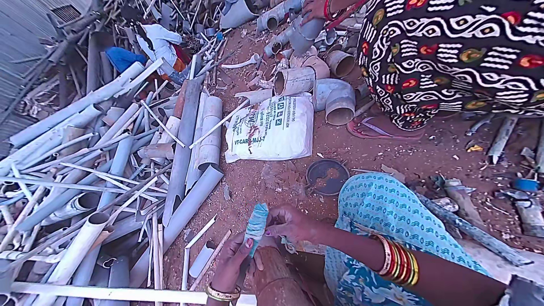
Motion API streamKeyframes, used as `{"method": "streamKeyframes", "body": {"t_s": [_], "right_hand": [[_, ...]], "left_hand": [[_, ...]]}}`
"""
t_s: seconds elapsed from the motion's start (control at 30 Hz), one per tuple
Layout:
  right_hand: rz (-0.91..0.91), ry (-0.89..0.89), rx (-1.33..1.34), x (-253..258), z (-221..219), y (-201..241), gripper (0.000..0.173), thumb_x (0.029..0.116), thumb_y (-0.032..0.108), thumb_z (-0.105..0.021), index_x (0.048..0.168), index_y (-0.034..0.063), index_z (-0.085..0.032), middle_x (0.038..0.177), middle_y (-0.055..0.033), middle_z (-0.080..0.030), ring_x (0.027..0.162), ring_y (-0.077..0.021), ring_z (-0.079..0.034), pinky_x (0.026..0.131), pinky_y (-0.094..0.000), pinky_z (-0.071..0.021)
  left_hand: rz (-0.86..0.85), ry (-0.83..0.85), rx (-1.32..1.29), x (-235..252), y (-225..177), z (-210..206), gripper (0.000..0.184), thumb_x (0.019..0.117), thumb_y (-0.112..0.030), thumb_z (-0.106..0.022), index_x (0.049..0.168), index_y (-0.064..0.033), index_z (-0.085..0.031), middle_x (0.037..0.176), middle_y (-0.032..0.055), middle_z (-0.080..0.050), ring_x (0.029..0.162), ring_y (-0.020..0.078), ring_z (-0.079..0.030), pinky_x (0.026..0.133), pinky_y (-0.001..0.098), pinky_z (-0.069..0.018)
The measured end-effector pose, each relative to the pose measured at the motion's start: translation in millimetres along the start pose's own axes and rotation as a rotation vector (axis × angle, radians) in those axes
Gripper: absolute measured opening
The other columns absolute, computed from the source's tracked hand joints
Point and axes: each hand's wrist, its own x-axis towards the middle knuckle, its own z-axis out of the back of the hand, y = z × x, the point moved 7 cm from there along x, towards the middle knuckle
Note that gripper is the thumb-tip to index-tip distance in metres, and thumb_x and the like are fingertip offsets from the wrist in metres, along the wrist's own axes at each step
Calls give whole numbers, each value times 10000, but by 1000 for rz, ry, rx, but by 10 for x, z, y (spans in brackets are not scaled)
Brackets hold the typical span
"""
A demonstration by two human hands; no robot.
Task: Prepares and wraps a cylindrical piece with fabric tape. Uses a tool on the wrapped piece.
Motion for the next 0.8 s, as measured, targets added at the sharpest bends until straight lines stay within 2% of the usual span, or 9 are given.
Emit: {"method": "streamKeyframes", "body": {"t_s": [0.1,0.17,0.2,0.23,0.3,0.37,0.5,0.7,0.8], "right_hand": [[178,-108,-363,-11,94,180,98,901,11,-655,931,-80,-675,832,-27,-660,767,44,-581,717,-119,-467],[331,-192,-644,-52,93,306,156,873,39,-655,919,-100,-710,869,-187,-702,806,-192,-654,754,-331,-504],[404,-220,-750,-72,65,350,148,865,42,-654,902,-84,-721,888,-230,-709,817,-304,-689,738,-431,-527],[465,-240,-827,-82,31,370,125,857,42,-651,878,-58,-724,885,-236,-708,802,-349,-697,703,-461,-536],[479,-223,-880,-88,-12,344,101,863,46,-643,861,-29,-711,856,-217,-696,780,-348,-687,679,-449,-534],[361,-124,-835,-78,-17,290,126,888,41,-650,886,-71,-707,834,-235,-690,778,-362,-676,715,-475,-515],[68,-17,-715,-39,113,166,237,953,60,-639,1080,-137,-677,1009,-284,-682,935,-355,-650,872,-463,-493],[259,-412,-674,-99,241,311,292,917,56,-549,1151,-70,-670,993,-160,-694,871,-176,-645,794,-296,-517],[457,-480,-837,-152,155,367,223,898,68,-594,1042,-49,-717,959,-195,-727,851,-302,-704,753,-425,-552]], "left_hand": [[43,-106,68,-13,-19,7,274,1063,-315,-471,944,-184,-680,601,-72,-681,429,-8,-586,404,133,-468],[57,-169,82,3,-35,2,296,1060,-179,-406,939,-165,-676,572,-91,-656,408,-19,-563,385,132,-456],[54,-202,70,14,-38,2,322,1056,-143,-389,914,-165,-678,561,-92,-651,400,-24,-555,378,129,-446],[48,-241,46,23,-38,5,354,1051,-116,-373,873,-161,-676,545,-83,-643,389,-24,-544,370,128,-433],[41,-276,17,39,-33,16,388,1048,-91,-336,849,-150,-663,529,-67,-633,380,-22,-536,362,127,-423],[47,-286,77,44,-31,24,375,1042,-88,-332,854,-148,-651,528,-82,-623,382,-34,-524,365,121,-416],[48,-375,433,33,-68,19,261,1039,-79,-442,850,-65,-621,506,-126,-491,379,-65,-423,379,108,-368],[172,-389,592,24,73,56,269,1072,-157,-458,921,-29,-640,517,-88,-484,402,-22,-436,419,149,-387],[246,-373,645,41,170,78,300,1077,-215,-473,949,-21,-663,540,-62,-483,413,15,-435,436,192,-401]]}}
